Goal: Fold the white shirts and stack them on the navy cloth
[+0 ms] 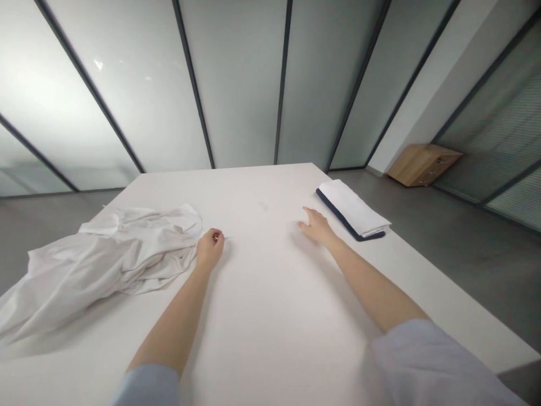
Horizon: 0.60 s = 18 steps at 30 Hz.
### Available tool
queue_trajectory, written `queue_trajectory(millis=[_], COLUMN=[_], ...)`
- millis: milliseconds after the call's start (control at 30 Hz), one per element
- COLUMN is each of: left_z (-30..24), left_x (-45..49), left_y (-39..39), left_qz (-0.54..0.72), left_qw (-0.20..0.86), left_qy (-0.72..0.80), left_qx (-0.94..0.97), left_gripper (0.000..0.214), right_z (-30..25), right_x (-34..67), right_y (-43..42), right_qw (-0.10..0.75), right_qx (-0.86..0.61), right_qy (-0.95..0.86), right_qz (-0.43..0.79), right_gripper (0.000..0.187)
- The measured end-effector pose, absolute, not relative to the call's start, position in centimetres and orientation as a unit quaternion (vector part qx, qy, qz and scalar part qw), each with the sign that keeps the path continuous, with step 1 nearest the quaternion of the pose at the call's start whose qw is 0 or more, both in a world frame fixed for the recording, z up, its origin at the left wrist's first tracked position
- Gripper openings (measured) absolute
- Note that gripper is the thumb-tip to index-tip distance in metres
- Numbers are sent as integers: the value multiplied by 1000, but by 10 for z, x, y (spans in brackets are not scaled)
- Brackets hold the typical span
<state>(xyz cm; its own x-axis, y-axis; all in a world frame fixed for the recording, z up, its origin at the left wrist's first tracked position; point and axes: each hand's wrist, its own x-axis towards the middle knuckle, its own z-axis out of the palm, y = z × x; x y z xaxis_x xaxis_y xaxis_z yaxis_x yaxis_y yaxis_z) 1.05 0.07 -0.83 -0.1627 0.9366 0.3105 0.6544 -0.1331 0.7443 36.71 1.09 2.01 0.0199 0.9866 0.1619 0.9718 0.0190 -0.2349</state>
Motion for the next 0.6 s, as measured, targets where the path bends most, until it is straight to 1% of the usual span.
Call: queue_trajectory(millis=[100,200,300,600], left_z=[-6,-6,-6,-1], left_x=[15,17,18,22], left_y=[-3,-4,-4,-7], left_qz=[375,339,332,311], left_qw=[151,145,151,164], left_qy=[635,636,640,652], left_qx=[659,678,677,672], left_gripper=[14,15,18,21], right_z=[2,-9,-11,-21], right_x=[327,316,324,335], right_y=[2,-1,1,7], right_qw=[104,89,99,138], right_qx=[-655,-643,-631,-607], right_qy=[-747,-759,-767,-781], right_qz=[46,52,63,50], right_gripper=[57,50,45,44])
